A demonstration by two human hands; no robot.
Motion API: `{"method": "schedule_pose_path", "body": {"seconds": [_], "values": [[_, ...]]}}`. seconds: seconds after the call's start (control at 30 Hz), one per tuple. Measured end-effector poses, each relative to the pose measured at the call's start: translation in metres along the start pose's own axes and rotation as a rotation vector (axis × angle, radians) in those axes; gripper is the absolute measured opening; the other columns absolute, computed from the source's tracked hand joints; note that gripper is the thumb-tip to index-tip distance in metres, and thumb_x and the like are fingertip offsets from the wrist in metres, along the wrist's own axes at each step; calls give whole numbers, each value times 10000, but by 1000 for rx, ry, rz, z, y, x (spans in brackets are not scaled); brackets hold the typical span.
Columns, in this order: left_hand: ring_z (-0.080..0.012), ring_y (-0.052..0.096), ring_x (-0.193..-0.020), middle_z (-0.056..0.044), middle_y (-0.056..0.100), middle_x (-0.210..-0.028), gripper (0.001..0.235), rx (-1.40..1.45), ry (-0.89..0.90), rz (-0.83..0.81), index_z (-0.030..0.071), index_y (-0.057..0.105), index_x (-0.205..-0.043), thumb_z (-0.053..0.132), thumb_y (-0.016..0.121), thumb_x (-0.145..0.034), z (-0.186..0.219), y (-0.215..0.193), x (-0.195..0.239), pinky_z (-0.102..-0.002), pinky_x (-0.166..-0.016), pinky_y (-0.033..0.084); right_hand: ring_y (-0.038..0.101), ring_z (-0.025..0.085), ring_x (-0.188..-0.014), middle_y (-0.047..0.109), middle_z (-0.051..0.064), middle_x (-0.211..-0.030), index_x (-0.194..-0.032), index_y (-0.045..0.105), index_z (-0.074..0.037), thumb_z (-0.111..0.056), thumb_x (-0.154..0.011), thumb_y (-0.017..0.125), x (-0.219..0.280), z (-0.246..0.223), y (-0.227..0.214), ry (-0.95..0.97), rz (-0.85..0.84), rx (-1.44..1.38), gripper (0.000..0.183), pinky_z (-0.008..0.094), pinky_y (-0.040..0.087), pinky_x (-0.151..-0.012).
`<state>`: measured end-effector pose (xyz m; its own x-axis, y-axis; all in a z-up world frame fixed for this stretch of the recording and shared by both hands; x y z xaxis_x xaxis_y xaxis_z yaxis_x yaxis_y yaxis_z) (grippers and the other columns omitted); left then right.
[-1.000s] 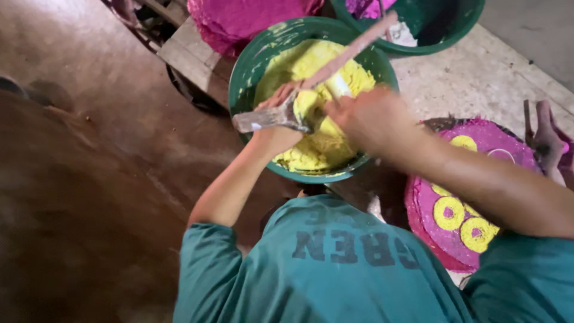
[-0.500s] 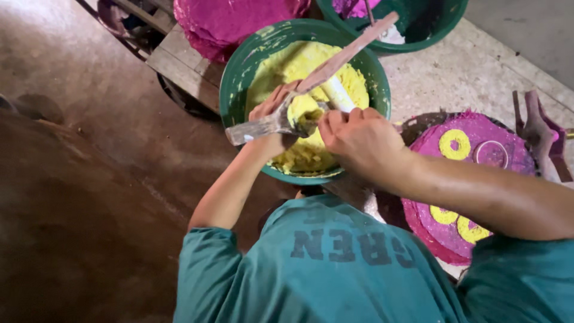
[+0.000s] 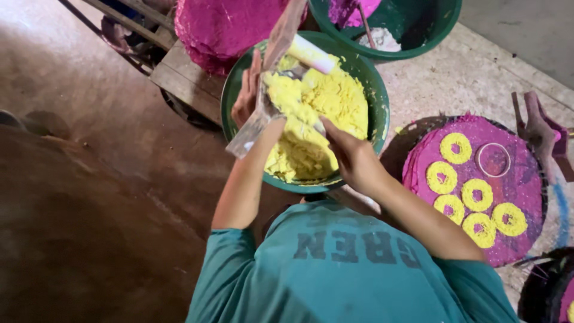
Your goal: The person scoops yellow dough from a green bowl using a wooden press tool, then presses it into a circular mold on a pink tray to form ring-shaped pieces. They repeat this process, arranging the yellow rings on the tray and occasionally adding pink dough centers to create two-toned decorative items.
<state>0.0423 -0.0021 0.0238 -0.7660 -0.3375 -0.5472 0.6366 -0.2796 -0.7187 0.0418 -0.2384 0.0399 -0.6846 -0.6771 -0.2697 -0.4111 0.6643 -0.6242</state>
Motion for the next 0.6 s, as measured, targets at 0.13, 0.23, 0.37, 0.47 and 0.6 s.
{"method": "schedule_pose_path", "body": {"seconds": [0.13, 0.23, 0.37, 0.47, 0.6], "values": [[-416, 534, -1385, -155, 301, -1678, 645, -48, 54, -42, 121, 553, -1488, 300, 774, -910, -22, 15, -5, -422, -1011, 566, 713, 335, -978, 740, 253, -1107, -1478, 547, -44, -30, -1000, 600, 17, 19, -23, 175, -125, -76, 482, 352, 567, -844], [-494, 407, -1425, -231, 172, -1675, 676, -72, 44, -22, 122, 541, -1471, 339, 740, -863, -21, 42, 5, -476, -1021, 527, 702, 339, -934, 761, 233, -1118, -1461, 547, -35, -54, -1038, 591, -2, 27, -33, 307, -17, -144, 425, 353, 568, -831], [-425, 311, -1525, -194, 77, -1761, 565, -751, 248, 209, 170, 522, -1539, 342, 691, -1028, -11, 68, 1, -406, -1187, 455, 725, 238, -1014, 725, 246, -1163, -1467, 539, -10, -64, -1018, 598, -7, 29, -10, 181, 33, -32, 456, 335, 560, -868], [-421, 432, -1400, -211, 176, -1686, 587, -522, 106, -21, 160, 560, -1478, 411, 690, -964, -22, 66, -4, -412, -1070, 509, 702, 158, -1029, 736, 200, -1136, -1488, 541, -35, -80, -1004, 568, 14, 28, -1, 199, -126, -72, 487, 319, 543, -898], [-307, 573, -1152, -205, 289, -1657, 603, -387, 95, -128, 66, 502, -1493, 368, 668, -997, -26, 53, -7, -326, -770, 556, 627, 165, -1190, 689, 154, -1341, -1431, 561, 1, -82, -1046, 581, 7, 41, -29, 176, -69, -268, 394, 326, 481, -1019]]}}
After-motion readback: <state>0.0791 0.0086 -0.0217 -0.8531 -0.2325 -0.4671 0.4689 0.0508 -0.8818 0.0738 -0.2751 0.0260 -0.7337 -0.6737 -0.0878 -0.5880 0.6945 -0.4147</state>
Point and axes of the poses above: each hand's wrist, its own x-axis away from the middle knuckle, its own y-axis out of the palm, z = x × y, the point moved 2 cm from there along -x, towards the middle knuckle
